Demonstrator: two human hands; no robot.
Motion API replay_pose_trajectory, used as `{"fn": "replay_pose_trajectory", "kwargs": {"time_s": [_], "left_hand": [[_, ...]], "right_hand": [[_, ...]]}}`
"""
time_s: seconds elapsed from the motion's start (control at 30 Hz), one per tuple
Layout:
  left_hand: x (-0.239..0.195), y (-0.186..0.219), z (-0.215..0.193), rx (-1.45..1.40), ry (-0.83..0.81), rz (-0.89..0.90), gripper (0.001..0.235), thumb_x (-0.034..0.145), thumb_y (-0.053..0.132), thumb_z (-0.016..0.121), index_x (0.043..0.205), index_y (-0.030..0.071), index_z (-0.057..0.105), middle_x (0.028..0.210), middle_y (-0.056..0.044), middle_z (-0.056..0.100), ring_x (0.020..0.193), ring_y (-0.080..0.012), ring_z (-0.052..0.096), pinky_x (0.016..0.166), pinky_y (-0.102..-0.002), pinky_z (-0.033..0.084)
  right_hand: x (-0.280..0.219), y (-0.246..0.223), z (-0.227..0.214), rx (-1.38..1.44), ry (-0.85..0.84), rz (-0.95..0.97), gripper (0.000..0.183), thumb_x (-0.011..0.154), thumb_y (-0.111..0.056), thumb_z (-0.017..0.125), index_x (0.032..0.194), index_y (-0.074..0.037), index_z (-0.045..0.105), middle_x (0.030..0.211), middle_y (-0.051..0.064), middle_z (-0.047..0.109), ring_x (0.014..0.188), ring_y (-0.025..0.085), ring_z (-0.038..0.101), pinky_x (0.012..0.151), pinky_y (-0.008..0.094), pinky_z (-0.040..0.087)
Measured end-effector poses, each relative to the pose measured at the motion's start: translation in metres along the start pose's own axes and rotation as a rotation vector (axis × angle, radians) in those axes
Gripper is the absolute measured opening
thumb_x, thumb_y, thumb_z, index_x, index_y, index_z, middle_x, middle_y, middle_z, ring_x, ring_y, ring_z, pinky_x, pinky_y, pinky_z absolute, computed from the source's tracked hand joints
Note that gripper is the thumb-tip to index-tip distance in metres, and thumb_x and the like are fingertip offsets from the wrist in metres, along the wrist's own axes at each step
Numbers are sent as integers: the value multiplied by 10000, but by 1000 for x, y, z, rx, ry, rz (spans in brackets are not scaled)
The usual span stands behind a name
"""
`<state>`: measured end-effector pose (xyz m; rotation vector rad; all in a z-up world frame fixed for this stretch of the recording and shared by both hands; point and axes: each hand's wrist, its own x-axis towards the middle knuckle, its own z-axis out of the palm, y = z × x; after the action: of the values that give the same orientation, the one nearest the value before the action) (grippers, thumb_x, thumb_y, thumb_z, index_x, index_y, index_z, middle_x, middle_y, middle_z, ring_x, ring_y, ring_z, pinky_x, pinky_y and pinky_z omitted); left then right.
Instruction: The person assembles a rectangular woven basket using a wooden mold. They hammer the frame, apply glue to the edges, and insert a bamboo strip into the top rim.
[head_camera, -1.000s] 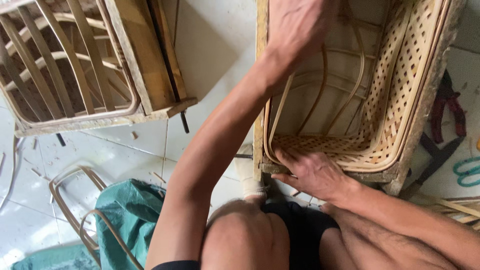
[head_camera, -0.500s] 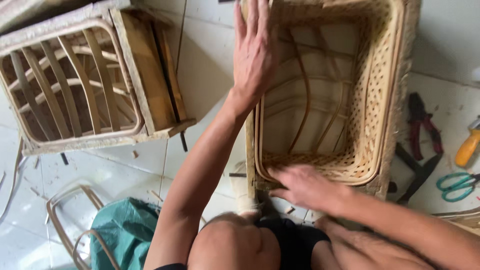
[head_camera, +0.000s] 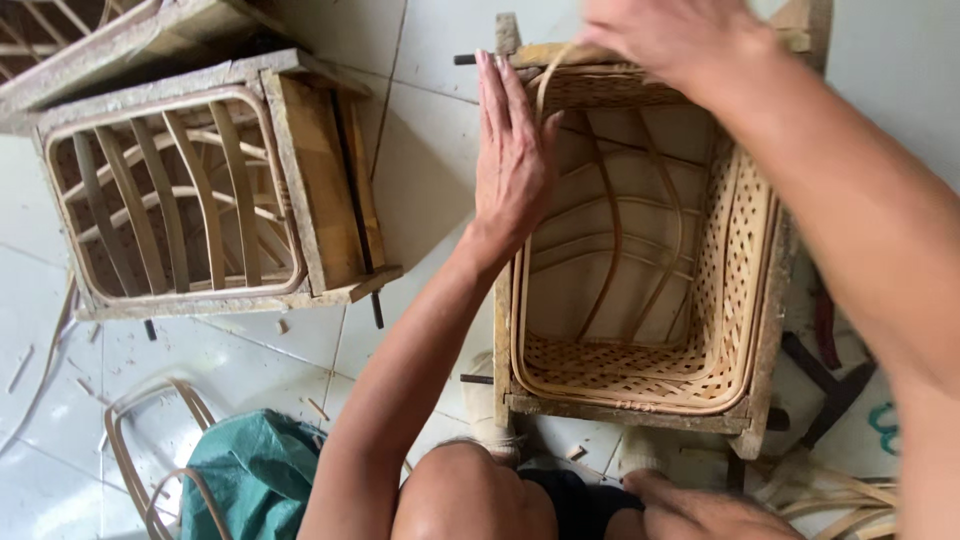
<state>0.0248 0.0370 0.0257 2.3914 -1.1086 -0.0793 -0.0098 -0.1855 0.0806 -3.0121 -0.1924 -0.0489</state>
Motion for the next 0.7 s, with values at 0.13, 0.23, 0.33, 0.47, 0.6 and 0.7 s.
{"fn": "replay_pose_trajectory", "kwargs": {"time_s": [0.13,0.23,0.33,0.47,0.6,0.7], "left_hand": [[-4,6,-6,-113,47,-107,895,1009,290,690,1561,-152,141,1643,-406,73,1558,-506,193,1282,-486,269],[-6,11,-10,-159,69,-140,973,971,286,753,1564,-141,110,1605,-412,185,1509,-519,276,1247,-484,319],[-2,11,-14,-265,-34,-278,1077,890,294,793,1559,-141,70,1435,-347,425,1327,-483,462,1119,-471,418],[1,11,-16,-245,-20,-278,1132,834,268,832,1558,-133,60,1313,-305,535,1174,-455,554,1008,-465,476],[1,15,-16,-239,-19,-267,1162,837,305,852,1558,-131,52,1334,-309,527,1200,-454,550,1022,-460,473],[4,15,-17,-196,16,-246,1252,779,385,887,1526,-146,35,1310,-326,510,1180,-460,540,1021,-467,460]], "right_hand": [[-52,-16,17,-33,202,116,289,1045,-319,751,851,-106,731,724,27,659,694,164,595,734,339,496],[-75,-28,40,-58,428,140,201,1033,-252,799,880,-138,734,770,-11,669,730,104,584,775,310,456],[-84,-32,53,1,398,206,156,1039,-207,760,900,-141,735,776,-8,666,715,102,574,756,304,455],[-85,-33,60,55,327,293,210,1096,-186,790,896,-131,756,717,-3,650,668,107,558,723,327,440],[-100,-38,55,98,324,289,202,1118,-156,776,921,-115,763,735,1,662,655,91,555,676,306,427],[-101,-41,48,146,332,299,161,1105,-146,765,953,-93,762,794,25,681,702,107,582,687,276,459]]}}
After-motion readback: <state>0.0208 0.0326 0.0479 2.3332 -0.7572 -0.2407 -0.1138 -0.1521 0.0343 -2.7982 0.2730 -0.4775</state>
